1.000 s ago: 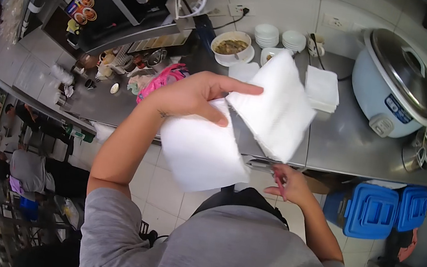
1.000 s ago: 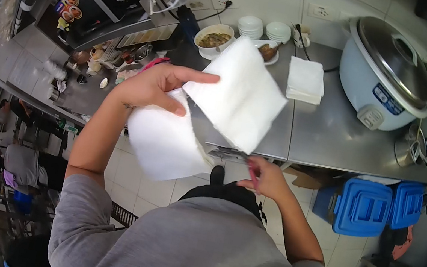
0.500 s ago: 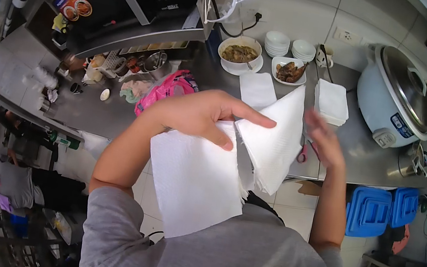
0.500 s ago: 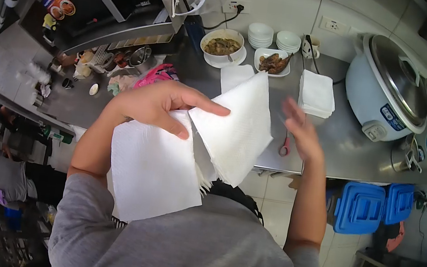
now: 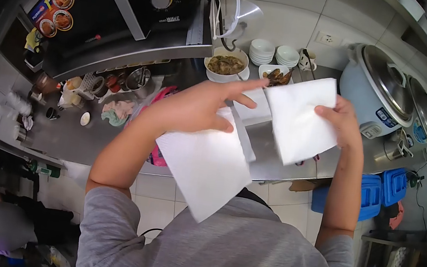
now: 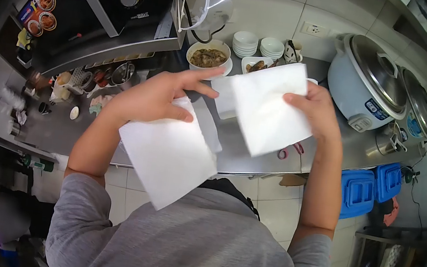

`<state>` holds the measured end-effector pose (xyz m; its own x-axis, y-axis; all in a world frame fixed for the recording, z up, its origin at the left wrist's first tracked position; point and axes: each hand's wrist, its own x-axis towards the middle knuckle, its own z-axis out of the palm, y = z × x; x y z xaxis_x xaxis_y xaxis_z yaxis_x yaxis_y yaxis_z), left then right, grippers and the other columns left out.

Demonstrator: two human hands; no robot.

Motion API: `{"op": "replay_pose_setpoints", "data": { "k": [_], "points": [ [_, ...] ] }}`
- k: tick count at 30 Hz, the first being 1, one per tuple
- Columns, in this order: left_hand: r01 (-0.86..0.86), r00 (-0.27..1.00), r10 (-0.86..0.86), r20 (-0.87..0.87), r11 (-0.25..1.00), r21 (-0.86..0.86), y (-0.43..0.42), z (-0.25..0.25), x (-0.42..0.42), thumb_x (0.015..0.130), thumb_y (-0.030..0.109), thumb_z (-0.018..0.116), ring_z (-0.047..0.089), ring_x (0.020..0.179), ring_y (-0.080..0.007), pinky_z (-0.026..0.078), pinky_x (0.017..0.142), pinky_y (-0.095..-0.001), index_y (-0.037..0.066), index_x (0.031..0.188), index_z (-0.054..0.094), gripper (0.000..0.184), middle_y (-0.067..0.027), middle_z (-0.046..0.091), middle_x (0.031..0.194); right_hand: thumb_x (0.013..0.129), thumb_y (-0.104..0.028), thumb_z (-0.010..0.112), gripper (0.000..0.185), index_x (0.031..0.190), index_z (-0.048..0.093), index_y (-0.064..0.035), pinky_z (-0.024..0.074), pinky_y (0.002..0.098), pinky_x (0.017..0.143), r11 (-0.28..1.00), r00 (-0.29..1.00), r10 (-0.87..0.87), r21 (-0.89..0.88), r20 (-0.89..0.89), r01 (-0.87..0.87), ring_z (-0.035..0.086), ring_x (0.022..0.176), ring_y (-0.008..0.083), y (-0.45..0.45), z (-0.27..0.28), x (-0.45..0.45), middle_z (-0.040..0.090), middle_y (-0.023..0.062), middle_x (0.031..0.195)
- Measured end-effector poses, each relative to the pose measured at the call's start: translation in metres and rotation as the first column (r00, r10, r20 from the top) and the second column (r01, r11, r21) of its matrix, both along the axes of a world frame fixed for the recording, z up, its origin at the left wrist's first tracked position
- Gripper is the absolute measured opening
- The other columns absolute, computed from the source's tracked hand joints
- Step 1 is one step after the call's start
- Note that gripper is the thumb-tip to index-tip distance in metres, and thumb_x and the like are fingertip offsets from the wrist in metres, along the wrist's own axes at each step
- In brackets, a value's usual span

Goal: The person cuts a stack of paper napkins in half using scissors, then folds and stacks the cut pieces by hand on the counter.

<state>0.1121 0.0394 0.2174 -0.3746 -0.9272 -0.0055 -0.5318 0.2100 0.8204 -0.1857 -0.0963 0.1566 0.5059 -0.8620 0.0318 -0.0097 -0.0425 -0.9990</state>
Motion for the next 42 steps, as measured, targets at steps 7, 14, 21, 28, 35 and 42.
{"op": "replay_pose_setpoints", "data": {
  "k": [7,14,21,28,35,42],
  "points": [
    [-0.409,0.85,0.366,-0.378,0.912,-0.037,-0.041,-0.075,-0.013,0.078,-0.001,0.066,0.062,0.082,-0.0107,0.047,0.079,-0.0227,0.005,0.141,0.038,0.069,-0.0087,0.07,0.103,0.072,0.002,0.063,0.029,0.1,0.069,-0.0042,0.0521,0.0327,0.068,-0.062,0.813,-0.566,-0.99,0.139,0.125,0.067,0.085,0.0233,0.075,0.001,0.036,0.068,0.0084,0.095],
    [-0.398,0.369,0.291,-0.883,0.908,0.133,-0.046,-0.091,-0.039,0.087,-0.01,0.051,0.061,0.092,-0.0143,0.05,0.081,-0.0267,0.001,0.127,0.053,0.042,-0.0147,0.065,0.106,0.079,-0.006,0.056,0.035,0.112,0.067,-0.0134,0.0352,0.0492,0.101,0.126,0.819,-0.53,-0.976,-0.219,-0.18,0.054,0.118,0.0293,0.101,-0.066,0.067,0.061,0.0086,0.123],
    [-0.437,0.379,0.245,-0.893,0.898,0.061,-0.037,-0.102,-0.033,0.09,-0.007,0.048,0.054,0.112,-0.0166,0.043,0.094,-0.0283,-0.003,0.113,0.063,0.028,-0.0124,0.059,0.122,0.081,-0.007,0.056,0.035,0.113,0.066,-0.014,0.033,0.051,0.104,0.159,0.827,-0.522,-0.976,-0.209,-0.147,0.053,0.119,0.0306,0.098,-0.075,0.081,0.059,0.0095,0.125],
    [-0.365,0.503,0.069,-0.861,0.921,-0.139,-0.007,-0.091,-0.044,0.086,-0.003,0.056,0.049,0.121,-0.0191,0.04,0.099,-0.0325,-0.001,0.127,0.055,0.041,-0.0115,0.052,0.129,0.08,-0.007,0.058,0.034,0.112,0.067,-0.0162,0.0321,0.0515,0.105,0.108,0.873,-0.471,-0.99,-0.128,-0.087,0.052,0.122,0.0324,0.086,-0.083,0.092,0.059,0.0105,0.126],
    [-0.483,0.873,0.257,-0.416,0.58,-0.656,-0.004,-0.102,-0.026,0.076,-0.013,0.056,0.054,0.117,-0.027,0.044,0.097,-0.0342,-0.001,0.129,0.051,0.055,-0.0166,0.056,0.125,0.079,-0.022,0.066,0.046,0.125,0.058,-0.0173,0.0241,0.0544,0.109,0.14,0.805,-0.444,-0.918,-0.394,-0.372,0.04,0.132,0.0341,0.087,-0.068,0.093,0.047,0.0117,0.139],
    [-0.075,0.995,0.103,0.019,0.829,-0.554,0.02,-0.075,-0.008,0.066,-0.015,0.044,0.061,0.103,-0.0294,0.049,0.084,-0.0328,0.003,0.126,0.054,0.063,-0.0154,0.059,0.118,0.072,-0.029,0.078,0.074,0.135,0.045,-0.0113,0.0168,0.0542,0.111,0.53,0.878,-0.31,-0.833,-0.364,-0.159,0.037,0.133,0.0323,0.104,-0.025,0.101,0.041,0.016,0.142]
  ]
}}
